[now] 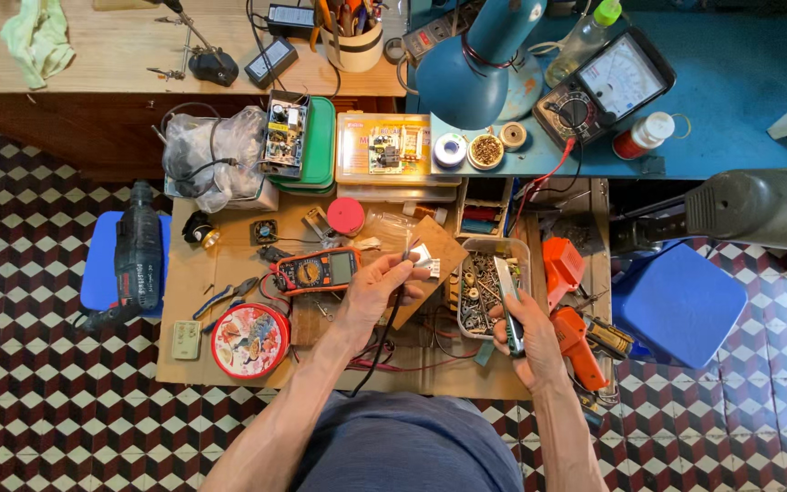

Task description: The person strips insulation from wires using a wire stripper, then uses a soldering iron to solder connections on a small white electrical component. The person also uses pliers to cut and adjust wires during the process.

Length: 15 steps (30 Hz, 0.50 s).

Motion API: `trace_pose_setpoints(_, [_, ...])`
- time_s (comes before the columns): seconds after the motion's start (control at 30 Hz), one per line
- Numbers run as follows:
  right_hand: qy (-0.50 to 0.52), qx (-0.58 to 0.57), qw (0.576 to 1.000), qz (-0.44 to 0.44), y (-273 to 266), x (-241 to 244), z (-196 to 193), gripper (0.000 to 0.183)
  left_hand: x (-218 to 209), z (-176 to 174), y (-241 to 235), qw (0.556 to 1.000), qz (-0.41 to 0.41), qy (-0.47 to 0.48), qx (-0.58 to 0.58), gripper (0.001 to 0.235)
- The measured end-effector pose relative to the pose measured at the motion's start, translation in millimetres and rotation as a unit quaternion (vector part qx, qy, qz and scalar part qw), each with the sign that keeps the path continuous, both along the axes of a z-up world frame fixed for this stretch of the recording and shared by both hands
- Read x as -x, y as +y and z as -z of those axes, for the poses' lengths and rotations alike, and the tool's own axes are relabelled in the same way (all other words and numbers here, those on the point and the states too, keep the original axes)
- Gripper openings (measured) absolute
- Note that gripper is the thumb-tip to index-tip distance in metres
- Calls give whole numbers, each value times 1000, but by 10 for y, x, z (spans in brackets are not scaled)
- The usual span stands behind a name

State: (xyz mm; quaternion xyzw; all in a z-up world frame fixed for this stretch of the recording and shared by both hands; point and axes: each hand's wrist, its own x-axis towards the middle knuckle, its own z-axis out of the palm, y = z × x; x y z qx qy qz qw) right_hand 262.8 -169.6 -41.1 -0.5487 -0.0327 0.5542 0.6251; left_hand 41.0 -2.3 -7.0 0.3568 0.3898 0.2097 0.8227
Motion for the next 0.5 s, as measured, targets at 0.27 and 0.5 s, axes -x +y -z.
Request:
trace_pose_setpoints(0.27, [-96,-14,995,-22,-46,356,-342,37,-17,253,61,999,-8,-45,-14,40])
trace_pose_setpoints(0.5, [-190,77,976,69,-38,496,-247,32,4,134,77,998,39,-3,-58,38])
